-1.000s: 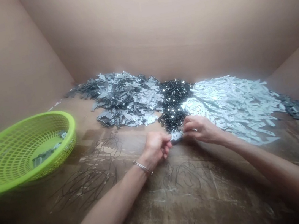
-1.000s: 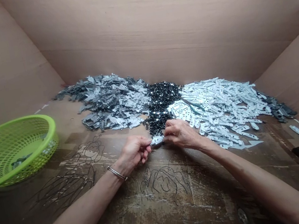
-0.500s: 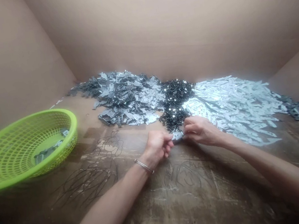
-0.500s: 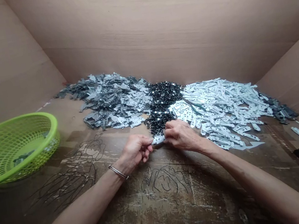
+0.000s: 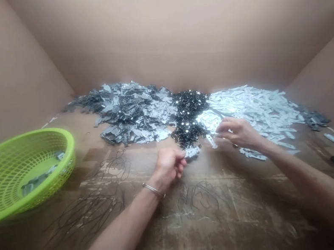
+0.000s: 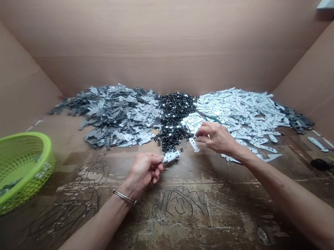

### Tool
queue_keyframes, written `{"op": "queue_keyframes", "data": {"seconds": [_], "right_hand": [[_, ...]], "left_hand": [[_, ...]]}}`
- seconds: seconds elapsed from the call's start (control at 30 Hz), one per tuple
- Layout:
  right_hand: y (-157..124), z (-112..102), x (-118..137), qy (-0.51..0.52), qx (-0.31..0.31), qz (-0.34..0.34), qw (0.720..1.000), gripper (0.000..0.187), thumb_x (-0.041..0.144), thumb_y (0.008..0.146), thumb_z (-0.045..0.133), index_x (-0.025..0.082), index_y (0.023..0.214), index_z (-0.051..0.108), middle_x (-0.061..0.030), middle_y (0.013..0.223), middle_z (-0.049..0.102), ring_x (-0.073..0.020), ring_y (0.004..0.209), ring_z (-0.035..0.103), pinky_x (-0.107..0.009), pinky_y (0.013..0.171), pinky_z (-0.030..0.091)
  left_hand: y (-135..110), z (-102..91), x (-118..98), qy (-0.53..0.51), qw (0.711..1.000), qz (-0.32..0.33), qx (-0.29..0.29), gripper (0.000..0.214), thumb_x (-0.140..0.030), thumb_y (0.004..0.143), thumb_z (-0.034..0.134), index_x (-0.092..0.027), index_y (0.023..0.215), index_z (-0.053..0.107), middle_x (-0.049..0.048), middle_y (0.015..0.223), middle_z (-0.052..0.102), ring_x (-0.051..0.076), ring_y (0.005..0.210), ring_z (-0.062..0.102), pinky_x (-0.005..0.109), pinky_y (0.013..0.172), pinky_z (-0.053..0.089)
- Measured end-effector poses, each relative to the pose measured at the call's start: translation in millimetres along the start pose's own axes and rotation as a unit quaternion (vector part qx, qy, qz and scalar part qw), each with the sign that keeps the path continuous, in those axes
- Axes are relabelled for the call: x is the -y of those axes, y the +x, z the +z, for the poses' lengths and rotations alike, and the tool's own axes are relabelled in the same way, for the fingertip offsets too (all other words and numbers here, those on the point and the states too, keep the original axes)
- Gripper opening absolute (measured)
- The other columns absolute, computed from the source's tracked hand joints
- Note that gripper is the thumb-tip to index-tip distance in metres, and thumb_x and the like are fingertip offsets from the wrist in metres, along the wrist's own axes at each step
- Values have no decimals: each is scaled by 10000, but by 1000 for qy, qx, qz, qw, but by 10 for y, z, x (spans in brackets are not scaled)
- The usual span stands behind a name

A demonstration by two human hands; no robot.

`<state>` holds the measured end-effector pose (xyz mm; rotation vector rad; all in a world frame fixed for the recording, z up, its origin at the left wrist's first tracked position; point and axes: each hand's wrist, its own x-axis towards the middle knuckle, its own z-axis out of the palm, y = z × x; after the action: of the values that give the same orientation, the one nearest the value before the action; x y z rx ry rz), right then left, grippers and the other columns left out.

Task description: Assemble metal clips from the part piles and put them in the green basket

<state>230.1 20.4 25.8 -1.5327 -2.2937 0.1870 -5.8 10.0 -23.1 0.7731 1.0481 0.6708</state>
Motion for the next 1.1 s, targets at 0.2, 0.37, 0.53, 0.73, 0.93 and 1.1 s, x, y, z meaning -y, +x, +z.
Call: {"op": "queue_keyframes", "data": {"seconds": [0.2,0.37,0.53,0.73,0.93,1.1], "right_hand": [[-127,-43,-337,-51,4,107,993,179,309,719,501,183,671,619,-37,712,552,-147,650,490,-251,539,355],[-189,-15,-507,-46,-15,137,989,171,287,716,492,183,688,625,-38,728,568,-147,661,499,-245,549,357],[-146,-18,-621,-51,-40,139,988,150,277,701,504,185,679,621,-29,703,569,-143,656,503,-240,567,361],[-11,25,-650,-56,-26,135,989,179,285,734,471,180,717,615,-35,745,568,-141,684,506,-241,570,366],[172,156,-575,-69,9,123,990,219,324,749,451,177,698,605,-36,749,562,-134,679,506,-234,552,358],[298,260,-476,-93,35,126,987,305,410,740,443,166,617,579,-47,695,562,-141,633,505,-231,516,338]], "left_hand": [[-29,41,-48,-3,1000,-7,-19,130,-181,627,543,-120,568,445,-24,417,478,54,267,373,158,230,240],[-27,28,-38,5,1000,2,-23,109,-174,631,550,-114,600,465,-16,437,491,54,283,396,153,238,257],[-11,11,-33,10,1000,7,-17,123,-182,630,550,-119,590,453,-24,430,484,54,274,386,155,233,257],[-17,37,-58,5,1000,-1,-28,121,-172,625,539,-124,575,440,-29,414,478,60,252,373,162,221,244],[-28,57,-76,3,999,-9,-34,121,-172,635,523,-125,567,434,-29,403,472,65,250,370,166,217,237],[-14,42,-64,-1,1000,-3,-29,136,-190,631,541,-125,570,438,-28,417,475,59,254,373,163,221,237]]}}
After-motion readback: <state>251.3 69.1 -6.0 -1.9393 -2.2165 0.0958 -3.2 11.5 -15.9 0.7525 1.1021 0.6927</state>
